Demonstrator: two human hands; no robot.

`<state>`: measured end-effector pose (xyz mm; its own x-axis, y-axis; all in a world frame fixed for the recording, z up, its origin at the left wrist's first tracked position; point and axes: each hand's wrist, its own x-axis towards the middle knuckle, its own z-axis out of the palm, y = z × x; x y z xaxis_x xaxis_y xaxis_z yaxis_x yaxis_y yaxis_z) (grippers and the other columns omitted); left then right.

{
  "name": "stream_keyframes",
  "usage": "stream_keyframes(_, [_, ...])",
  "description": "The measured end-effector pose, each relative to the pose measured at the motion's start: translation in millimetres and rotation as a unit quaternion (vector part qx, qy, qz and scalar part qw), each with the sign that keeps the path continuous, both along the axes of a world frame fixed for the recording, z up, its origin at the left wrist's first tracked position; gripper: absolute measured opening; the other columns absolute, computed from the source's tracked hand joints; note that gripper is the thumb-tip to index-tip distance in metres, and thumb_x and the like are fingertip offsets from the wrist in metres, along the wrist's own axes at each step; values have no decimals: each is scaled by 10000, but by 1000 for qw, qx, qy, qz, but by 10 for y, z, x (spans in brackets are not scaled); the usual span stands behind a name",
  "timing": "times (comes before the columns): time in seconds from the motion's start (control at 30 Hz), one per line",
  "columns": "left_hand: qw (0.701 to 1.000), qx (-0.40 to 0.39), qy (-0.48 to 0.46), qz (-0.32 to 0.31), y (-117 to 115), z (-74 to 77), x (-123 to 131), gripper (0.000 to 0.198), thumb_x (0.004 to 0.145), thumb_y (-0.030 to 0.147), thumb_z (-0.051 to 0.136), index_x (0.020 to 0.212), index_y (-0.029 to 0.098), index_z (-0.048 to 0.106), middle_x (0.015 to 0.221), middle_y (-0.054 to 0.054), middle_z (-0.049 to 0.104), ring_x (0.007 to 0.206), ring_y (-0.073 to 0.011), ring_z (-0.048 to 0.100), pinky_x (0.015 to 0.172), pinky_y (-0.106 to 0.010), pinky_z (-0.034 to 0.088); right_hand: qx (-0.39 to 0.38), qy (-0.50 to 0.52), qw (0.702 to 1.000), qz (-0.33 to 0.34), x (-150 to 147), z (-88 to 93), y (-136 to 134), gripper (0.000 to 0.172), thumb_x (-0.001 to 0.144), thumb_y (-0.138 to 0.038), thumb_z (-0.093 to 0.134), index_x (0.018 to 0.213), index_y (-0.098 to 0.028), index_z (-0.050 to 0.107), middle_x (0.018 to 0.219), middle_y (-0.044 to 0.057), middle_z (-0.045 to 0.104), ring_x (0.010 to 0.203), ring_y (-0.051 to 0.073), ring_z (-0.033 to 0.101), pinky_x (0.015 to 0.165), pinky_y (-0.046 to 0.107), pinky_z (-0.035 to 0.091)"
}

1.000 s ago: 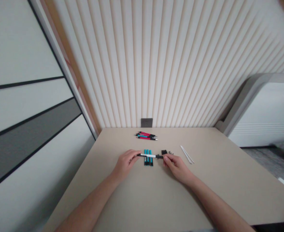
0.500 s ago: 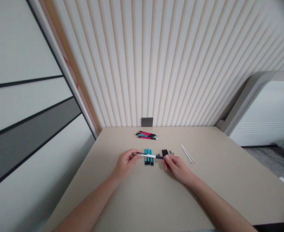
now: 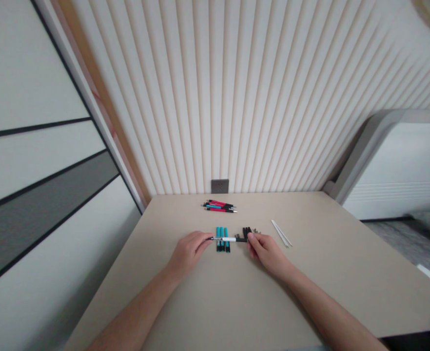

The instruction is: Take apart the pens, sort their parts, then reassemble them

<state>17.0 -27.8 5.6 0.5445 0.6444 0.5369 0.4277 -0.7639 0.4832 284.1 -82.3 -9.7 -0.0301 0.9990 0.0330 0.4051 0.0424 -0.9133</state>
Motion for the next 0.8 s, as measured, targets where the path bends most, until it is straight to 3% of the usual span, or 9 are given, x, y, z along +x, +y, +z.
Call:
stream_keyframes(0.13, [1000,-19,-19,5,-11,-4,12,208,964,300,500,1056,199,658,898,-51,708,810,-152,652,763,-253,497,18,-11,1000,-7,8,22,-3,578,941,-615,327,595,-191,513,515,-16,489,494,122,437,512,246,337])
stream_keyframes(0.47, [997,-70,-37,14,-45,18,30,229,938,325,532,1017,189,698,729,-18,691,606,-118,584,593,-203,438,88,-17,995,-33,51,12,5,481,927,-541,426,659,-181,597,597,6,544,574,131,467,546,244,352])
stream_keyframes(0.63, [994,-91,-41,33,-48,42,29,246,931,344,534,997,181,706,706,-12,683,576,-114,551,560,-198,405,101,-16,994,-40,54,41,2,338,873,-484,549,848,-177,689,729,34,639,668,163,521,600,261,393])
stream_keyframes(0.8, [989,-120,-62,56,-35,45,20,261,925,362,534,994,175,703,710,-12,688,563,-112,541,530,-192,395,107,-6,993,-43,38,32,11,387,891,-495,521,1019,-171,689,795,50,659,695,172,535,633,274,414])
